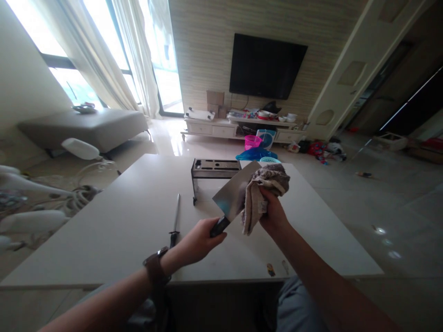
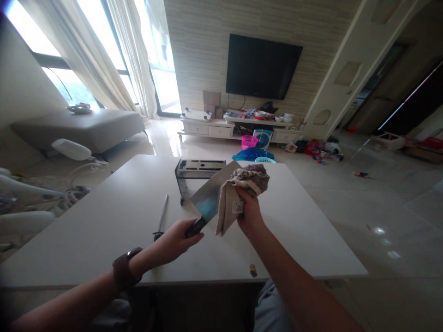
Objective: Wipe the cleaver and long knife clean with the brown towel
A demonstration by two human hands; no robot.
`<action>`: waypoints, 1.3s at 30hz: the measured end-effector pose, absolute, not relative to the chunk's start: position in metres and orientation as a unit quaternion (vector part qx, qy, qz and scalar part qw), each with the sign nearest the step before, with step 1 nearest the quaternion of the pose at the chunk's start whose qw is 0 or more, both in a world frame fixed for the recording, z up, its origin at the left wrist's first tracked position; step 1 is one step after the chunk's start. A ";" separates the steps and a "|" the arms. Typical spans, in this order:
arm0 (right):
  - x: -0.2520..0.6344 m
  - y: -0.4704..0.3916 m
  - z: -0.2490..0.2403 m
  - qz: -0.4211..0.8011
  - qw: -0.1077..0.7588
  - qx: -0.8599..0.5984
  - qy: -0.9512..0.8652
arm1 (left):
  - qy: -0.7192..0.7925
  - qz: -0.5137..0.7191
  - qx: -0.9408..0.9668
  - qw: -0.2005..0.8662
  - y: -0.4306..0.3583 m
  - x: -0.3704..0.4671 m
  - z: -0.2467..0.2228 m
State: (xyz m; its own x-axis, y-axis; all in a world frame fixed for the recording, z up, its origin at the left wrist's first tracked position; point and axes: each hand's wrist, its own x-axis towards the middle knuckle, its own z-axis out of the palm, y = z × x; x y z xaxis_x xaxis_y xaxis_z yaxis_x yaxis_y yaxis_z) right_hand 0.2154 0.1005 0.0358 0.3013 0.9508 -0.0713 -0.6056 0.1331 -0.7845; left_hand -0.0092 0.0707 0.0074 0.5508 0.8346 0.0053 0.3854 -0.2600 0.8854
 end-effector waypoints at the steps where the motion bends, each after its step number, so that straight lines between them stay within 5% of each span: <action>1: 0.208 0.097 0.034 0.549 0.710 -0.374 -0.235 | 0.405 0.252 0.757 0.446 0.072 -0.008 0.006; 9: 0.167 0.070 0.021 0.613 0.630 -0.389 -0.276 | 0.364 0.265 0.765 0.461 0.072 0.002 0.007; 39: 0.167 0.064 0.020 0.594 0.624 -0.431 -0.266 | 0.368 0.255 0.717 0.535 0.053 0.002 0.012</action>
